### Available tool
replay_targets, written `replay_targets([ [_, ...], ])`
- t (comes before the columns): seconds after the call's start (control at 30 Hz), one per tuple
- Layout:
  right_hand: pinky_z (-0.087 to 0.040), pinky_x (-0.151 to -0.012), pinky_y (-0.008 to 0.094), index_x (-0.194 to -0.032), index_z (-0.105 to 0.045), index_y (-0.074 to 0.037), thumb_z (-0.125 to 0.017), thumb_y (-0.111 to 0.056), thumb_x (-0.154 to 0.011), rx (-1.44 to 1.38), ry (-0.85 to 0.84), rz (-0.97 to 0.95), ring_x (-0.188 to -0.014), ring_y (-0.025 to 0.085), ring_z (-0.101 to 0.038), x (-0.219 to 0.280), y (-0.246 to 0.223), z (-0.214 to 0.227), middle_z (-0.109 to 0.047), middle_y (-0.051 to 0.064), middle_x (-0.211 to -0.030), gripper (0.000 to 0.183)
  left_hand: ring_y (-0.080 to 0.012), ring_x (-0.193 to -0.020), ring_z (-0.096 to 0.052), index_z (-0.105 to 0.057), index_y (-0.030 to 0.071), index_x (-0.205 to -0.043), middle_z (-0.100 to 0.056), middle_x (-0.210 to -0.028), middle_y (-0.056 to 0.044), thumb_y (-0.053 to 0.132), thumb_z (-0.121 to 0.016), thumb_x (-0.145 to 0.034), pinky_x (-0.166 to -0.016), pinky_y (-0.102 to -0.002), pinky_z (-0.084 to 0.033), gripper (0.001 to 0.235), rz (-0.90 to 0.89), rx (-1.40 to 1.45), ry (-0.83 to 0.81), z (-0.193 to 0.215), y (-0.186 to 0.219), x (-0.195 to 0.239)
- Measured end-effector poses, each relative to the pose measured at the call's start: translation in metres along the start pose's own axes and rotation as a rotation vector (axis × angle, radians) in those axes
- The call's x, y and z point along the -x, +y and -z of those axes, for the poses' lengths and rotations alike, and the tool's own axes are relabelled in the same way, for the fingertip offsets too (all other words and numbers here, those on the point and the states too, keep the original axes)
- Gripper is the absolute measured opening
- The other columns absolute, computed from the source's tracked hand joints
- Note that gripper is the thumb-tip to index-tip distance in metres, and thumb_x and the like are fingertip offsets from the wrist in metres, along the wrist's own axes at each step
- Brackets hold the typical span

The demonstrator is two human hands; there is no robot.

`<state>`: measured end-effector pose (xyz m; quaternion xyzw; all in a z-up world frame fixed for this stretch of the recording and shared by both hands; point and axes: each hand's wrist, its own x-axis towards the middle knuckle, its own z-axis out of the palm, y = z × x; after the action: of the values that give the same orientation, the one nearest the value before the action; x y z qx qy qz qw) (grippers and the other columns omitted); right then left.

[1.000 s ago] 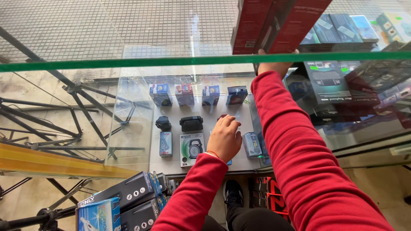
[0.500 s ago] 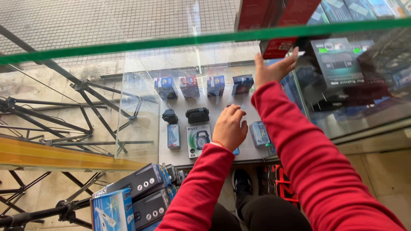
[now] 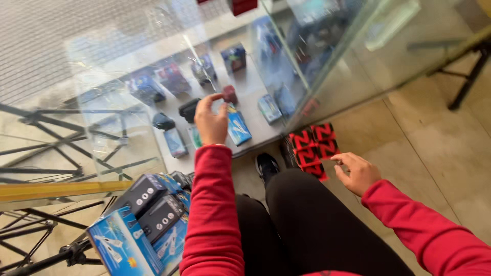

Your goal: The person organizes various electronic items on glass shelves, moving boxes and products to different positions within the case.

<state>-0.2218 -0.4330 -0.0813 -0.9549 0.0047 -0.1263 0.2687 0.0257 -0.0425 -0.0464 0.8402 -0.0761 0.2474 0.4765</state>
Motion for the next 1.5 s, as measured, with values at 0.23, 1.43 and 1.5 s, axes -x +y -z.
replay_targets([
  [0.23,-0.062,-0.090,0.030,-0.128,-0.061,-0.032,-0.067,-0.030,-0.089,0.292,-0.381,0.272,-0.121,0.013,-0.064,0.077,0.034,-0.047,-0.067,-0.011,-0.124,0.039,-0.0284,-0.119,-0.067,-0.075,0.017,-0.105,-0.071,-0.118,-0.005,0.008,-0.076,-0.082,-0.110,-0.040,-0.045,0.025,0.022,-0.229,0.086,0.020,0.022,0.047],
  [1.43,-0.050,-0.108,0.033,-0.132,-0.069,-0.016,-0.090,-0.039,-0.063,0.135,-0.245,0.145,-0.115,0.020,-0.069,-0.065,-0.113,0.180,-0.071,0.004,-0.129,0.075,-0.0321,-0.123,-0.064,-0.074,0.013,-0.104,-0.072,-0.123,-0.012,0.005,-0.064,-0.086,-0.118,-0.053,-0.038,0.022,-0.040,-0.417,0.148,-0.007,0.036,0.058],
  [1.5,-0.050,-0.113,0.037,-0.132,-0.070,-0.003,-0.088,-0.032,-0.067,0.049,-0.083,0.362,-0.120,0.026,-0.068,-0.087,-0.166,0.212,-0.072,0.015,-0.132,0.074,-0.0328,-0.122,-0.064,-0.074,0.013,-0.104,-0.073,-0.121,-0.012,0.004,-0.065,-0.085,-0.118,-0.054,-0.038,0.023,-0.045,-0.418,0.155,-0.007,0.038,0.057],
])
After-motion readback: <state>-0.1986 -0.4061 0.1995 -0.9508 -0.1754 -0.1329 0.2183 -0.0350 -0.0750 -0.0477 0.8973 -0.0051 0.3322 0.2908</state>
